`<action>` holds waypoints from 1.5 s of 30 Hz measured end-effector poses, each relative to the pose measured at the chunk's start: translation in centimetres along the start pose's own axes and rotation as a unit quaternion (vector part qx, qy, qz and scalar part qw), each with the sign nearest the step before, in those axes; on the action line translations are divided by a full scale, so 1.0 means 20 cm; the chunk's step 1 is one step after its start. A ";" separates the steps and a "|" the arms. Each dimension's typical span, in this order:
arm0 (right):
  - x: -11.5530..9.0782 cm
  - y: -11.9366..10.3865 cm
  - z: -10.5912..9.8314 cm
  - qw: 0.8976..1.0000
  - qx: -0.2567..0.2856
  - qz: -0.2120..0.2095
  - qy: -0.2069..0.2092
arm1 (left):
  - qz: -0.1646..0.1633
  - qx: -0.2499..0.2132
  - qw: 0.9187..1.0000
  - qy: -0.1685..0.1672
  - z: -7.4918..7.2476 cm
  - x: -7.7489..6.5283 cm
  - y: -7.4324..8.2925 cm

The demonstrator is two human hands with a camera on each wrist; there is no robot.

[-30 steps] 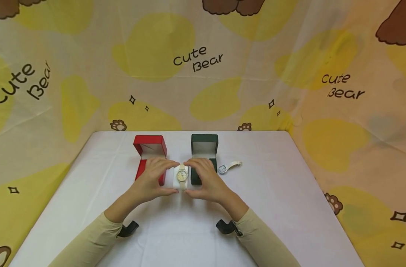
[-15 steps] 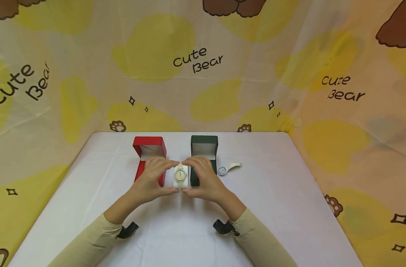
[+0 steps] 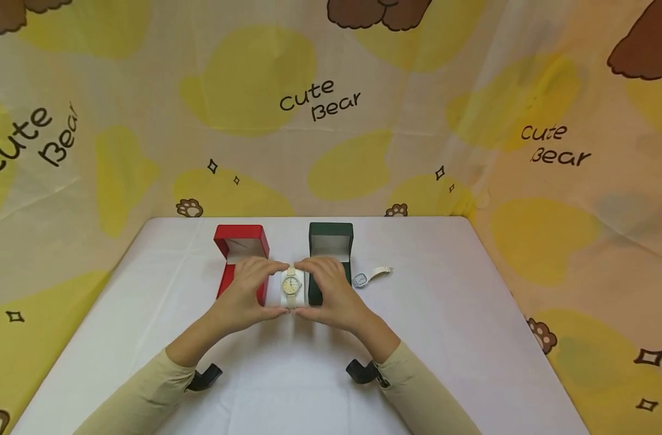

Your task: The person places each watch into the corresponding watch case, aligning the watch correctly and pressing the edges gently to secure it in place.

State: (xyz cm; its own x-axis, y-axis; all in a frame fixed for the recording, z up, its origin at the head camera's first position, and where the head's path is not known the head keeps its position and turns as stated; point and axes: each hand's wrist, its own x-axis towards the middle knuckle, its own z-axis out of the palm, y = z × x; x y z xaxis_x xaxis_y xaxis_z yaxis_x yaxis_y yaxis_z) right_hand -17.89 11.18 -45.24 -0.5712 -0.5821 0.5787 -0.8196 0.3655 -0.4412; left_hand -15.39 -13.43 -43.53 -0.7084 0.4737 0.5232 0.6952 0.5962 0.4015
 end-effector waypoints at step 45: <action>0.02 -0.09 0.06 0.993 0.065 0.096 0.011 | -0.019 -0.009 1.000 0.006 -0.02 -0.03 -0.01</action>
State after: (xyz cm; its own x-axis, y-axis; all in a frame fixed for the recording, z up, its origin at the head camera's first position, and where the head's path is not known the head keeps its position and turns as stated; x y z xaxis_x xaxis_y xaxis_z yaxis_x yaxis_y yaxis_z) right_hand -16.65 9.42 -45.09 -0.7177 -0.4951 0.4897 -0.6842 0.3706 -0.6281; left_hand -15.01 -14.07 -43.58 -0.7324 0.4431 0.5169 0.6704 0.6016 0.4343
